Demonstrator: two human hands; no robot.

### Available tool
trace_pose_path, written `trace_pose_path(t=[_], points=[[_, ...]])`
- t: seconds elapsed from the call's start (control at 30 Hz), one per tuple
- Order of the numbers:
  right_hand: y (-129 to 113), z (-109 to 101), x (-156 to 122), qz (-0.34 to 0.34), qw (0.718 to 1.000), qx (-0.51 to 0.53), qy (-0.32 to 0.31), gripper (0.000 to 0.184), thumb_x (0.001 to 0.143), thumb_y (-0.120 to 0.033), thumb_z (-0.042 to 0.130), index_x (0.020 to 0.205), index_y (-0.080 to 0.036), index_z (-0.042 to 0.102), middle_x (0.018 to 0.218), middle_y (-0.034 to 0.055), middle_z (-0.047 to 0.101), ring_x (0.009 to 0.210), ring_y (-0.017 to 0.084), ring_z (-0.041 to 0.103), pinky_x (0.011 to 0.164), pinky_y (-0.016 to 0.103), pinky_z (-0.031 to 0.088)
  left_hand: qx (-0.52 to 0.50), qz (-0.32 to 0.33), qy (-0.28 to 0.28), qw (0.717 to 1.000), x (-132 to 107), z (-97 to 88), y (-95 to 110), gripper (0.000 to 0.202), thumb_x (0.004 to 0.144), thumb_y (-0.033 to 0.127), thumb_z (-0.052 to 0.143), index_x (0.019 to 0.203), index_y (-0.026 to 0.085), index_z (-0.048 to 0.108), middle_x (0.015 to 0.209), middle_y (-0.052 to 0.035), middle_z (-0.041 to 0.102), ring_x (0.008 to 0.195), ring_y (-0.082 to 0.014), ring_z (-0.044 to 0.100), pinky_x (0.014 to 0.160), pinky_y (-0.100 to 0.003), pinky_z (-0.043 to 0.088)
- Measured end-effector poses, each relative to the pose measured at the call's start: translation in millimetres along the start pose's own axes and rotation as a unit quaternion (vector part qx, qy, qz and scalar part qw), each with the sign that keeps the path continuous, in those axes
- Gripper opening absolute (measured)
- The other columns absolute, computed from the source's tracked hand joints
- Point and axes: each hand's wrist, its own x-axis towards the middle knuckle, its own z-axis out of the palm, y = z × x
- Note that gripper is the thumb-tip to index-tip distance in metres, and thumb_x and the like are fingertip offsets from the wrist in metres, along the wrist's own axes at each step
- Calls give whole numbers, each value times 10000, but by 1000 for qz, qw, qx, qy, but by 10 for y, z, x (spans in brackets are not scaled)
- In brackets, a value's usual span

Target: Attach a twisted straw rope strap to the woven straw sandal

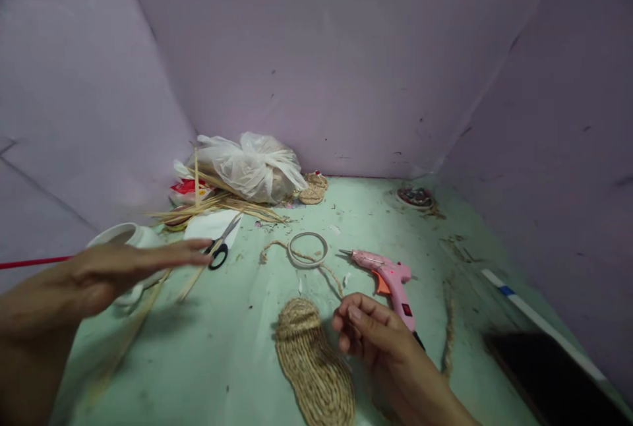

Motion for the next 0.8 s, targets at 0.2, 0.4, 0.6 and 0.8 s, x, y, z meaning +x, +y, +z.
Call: trace_pose_path(t=[0.2, 0.4, 0.6, 0.8], points=[[33, 33, -11, 9, 1000, -12, -12, 180, 682, -332, 707, 699, -163, 647, 675, 22, 619, 564, 108, 513, 559, 215, 405, -1, -13, 124, 992, 228, 94, -170, 412, 784, 460, 498, 1042, 168, 633, 950, -123, 687, 915, -274, 616, 799, -395, 474], [60, 59, -34, 1, 1000, -6, -6, 198, 670, -336, 721, 685, -152, 647, 660, 24, 622, 530, 95, 509, 532, 203, 385, 377, -6, 79, 923, 693, 567, -648, 193, 703, 129, 508, 818, 167, 658, 828, -76, 654, 807, -214, 577, 769, -333, 422], [47, 51, -46, -2, 1000, -22, -22, 213, 659, -341, 733, 690, -147, 650, 659, 26, 629, 540, 98, 525, 534, 203, 372, 380, 8, 39, 924, 918, 739, -780, 148, 559, 42, 548, 600, 167, 614, 748, -66, 586, 757, -214, 539, 706, -328, 398], [-37, 29, -17, -87, 988, -121, 36, 235, 657, -368, 727, 674, -147, 652, 645, 23, 623, 529, 100, 505, 541, 218, 377, 239, 10, 125, 963, 989, 615, -494, 60, 660, 223, 552, 646, 166, 568, 590, -1, 555, 540, -127, 511, 558, -257, 425]])
